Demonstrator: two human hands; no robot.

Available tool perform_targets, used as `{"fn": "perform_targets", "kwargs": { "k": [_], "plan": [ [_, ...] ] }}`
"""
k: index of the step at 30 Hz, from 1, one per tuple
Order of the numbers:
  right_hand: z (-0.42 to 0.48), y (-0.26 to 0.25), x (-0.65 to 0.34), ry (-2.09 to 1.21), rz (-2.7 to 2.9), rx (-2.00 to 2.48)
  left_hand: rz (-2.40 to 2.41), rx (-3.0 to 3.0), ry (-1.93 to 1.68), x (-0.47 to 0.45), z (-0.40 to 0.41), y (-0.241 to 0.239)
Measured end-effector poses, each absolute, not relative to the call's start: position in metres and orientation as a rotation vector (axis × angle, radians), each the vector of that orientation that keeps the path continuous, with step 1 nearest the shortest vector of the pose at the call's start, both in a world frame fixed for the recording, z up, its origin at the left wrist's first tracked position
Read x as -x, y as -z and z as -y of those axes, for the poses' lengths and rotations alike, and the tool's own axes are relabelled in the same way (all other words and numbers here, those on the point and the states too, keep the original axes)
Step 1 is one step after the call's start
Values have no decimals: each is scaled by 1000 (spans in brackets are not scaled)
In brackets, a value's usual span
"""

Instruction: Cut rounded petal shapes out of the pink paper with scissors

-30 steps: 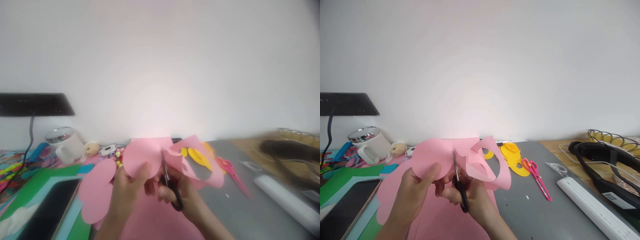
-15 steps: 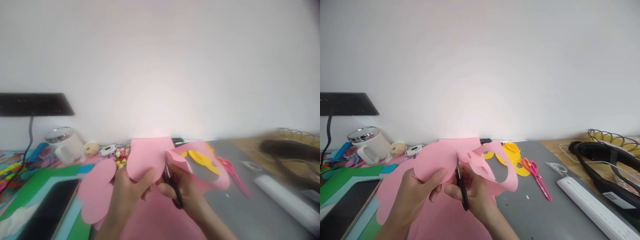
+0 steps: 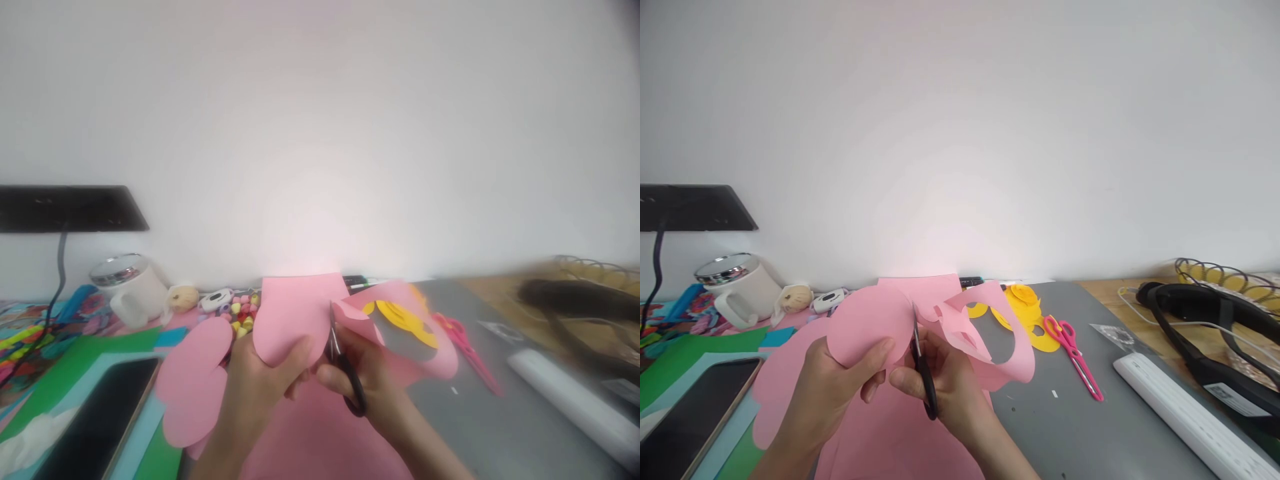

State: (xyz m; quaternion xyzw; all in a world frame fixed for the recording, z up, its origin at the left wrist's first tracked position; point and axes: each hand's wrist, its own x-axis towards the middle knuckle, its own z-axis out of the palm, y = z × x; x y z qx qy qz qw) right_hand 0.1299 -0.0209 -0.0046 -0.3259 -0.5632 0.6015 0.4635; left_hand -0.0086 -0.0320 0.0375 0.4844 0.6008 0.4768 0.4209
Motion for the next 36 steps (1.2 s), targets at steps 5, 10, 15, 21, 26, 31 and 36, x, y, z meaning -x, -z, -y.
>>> {"fn": "perform_targets", "kwargs": {
  "k": [5, 10, 15, 21, 26, 31, 36],
  "plan": [
    [21, 4, -132, -1471, 1403, 854, -1506, -1210, -1195, 9, 32, -38],
    [21, 3, -133, -1495, 1391, 835, -1502, -1227, -1180, 11, 30, -35],
    [21, 3, -132, -1528, 1368, 760, -1502, -1215, -1189, 11, 31, -36],
    [20, 6, -132, -1479, 1372, 819, -1447, -1223, -1212, 12, 31, -33],
    [21, 7, -132, -1416, 1385, 871, -1434, -1244, -1230, 13, 29, -29],
    [21, 4, -133, -1410, 1393, 958, -1441, -1284, -1224, 14, 29, -28],
    [21, 4, -133, -1394, 1399, 976, -1436, -1283, -1224, 14, 29, -28]
  ]
}}
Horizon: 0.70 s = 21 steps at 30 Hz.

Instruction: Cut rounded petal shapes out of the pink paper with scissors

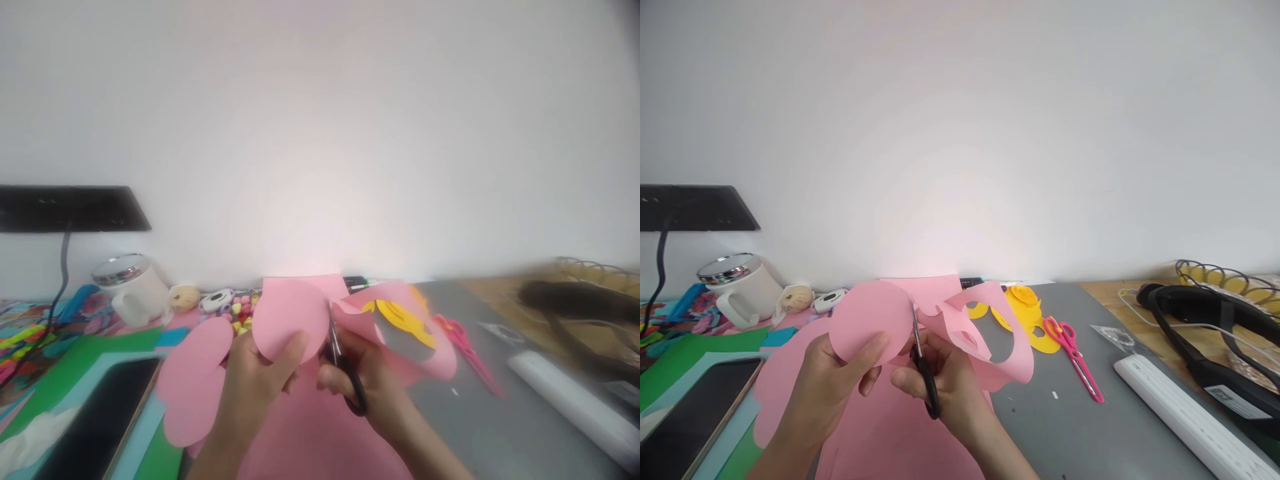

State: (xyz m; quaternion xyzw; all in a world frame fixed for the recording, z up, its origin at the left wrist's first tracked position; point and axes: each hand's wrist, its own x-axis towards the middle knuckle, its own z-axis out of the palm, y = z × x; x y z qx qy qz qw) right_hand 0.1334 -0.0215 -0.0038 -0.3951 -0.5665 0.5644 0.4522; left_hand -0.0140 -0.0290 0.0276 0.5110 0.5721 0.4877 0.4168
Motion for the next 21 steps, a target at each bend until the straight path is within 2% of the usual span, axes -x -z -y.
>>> {"fn": "perform_targets", "kwargs": {
  "k": [21],
  "plan": [
    [22, 10, -132, -1409, 1345, 985, -1348, -1299, -1232, 14, 29, -32]
  ]
}}
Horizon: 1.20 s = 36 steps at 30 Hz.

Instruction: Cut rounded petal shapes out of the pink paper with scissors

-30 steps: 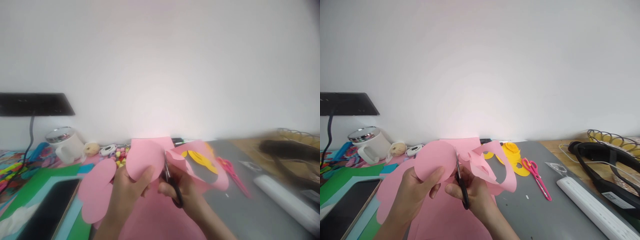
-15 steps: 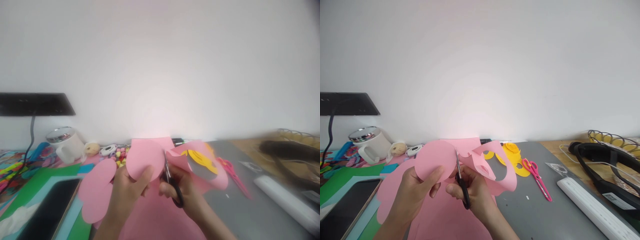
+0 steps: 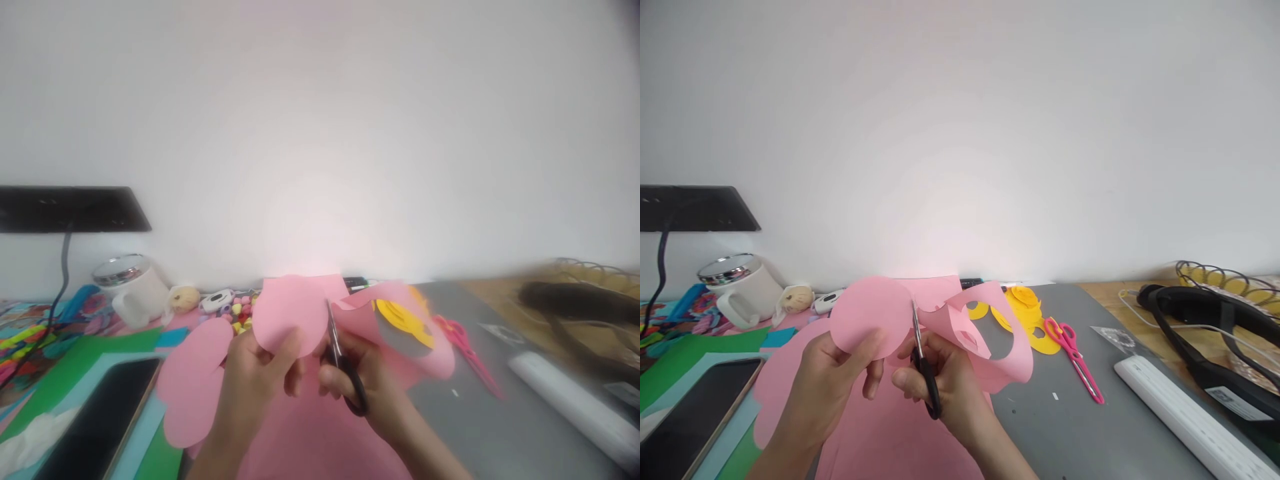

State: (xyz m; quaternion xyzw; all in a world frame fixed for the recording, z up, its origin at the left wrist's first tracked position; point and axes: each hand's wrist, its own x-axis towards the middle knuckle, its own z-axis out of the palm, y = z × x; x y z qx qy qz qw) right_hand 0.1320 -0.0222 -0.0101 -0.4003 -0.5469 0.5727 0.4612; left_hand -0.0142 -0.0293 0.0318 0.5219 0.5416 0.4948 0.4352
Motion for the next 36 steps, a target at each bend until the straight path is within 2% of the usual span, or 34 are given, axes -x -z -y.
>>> {"fn": "perform_targets", "kwargs": {
  "k": [7, 36],
  "plan": [
    [21, 2, -132, -1394, 1416, 875, -1341, -1316, -1145, 18, 30, -32],
    [21, -1, -134, -1358, 1440, 950, -1341, -1288, -1168, 17, 30, -32]
  ]
}}
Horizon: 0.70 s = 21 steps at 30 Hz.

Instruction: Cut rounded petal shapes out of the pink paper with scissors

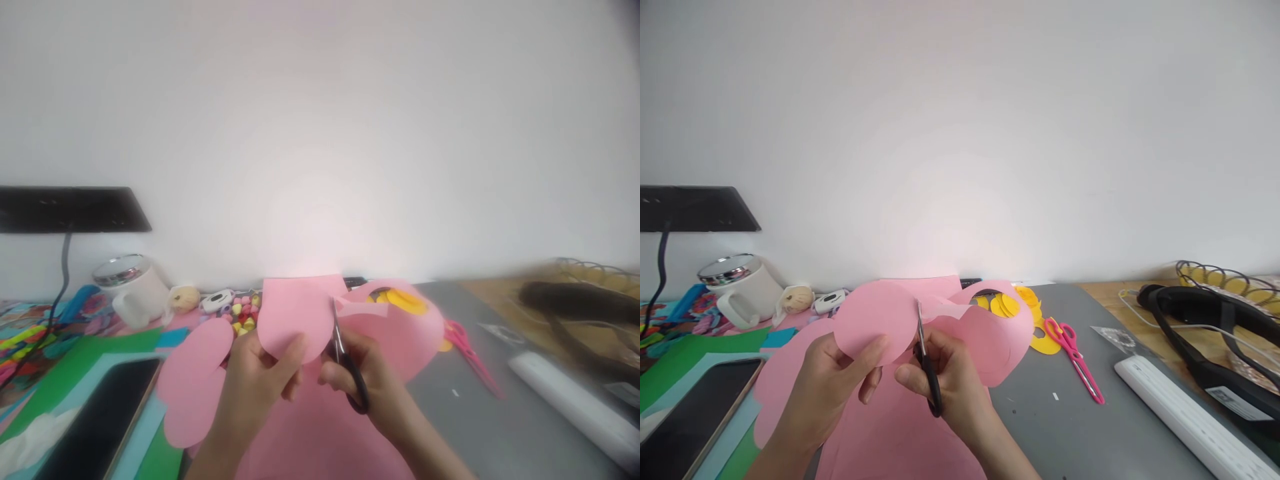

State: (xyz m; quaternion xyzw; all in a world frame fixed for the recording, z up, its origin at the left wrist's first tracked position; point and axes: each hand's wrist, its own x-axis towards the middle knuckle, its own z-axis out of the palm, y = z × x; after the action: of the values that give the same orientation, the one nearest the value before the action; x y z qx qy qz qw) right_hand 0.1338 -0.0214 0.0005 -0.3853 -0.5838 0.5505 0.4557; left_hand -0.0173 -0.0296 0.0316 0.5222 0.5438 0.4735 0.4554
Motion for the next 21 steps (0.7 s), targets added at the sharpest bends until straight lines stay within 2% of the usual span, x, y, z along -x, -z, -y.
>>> {"fn": "perform_targets", "kwargs": {
  "k": [21],
  "plan": [
    [22, -5, -132, -1407, 1360, 1009, -1348, -1294, -1202, 17, 29, -30]
  ]
}}
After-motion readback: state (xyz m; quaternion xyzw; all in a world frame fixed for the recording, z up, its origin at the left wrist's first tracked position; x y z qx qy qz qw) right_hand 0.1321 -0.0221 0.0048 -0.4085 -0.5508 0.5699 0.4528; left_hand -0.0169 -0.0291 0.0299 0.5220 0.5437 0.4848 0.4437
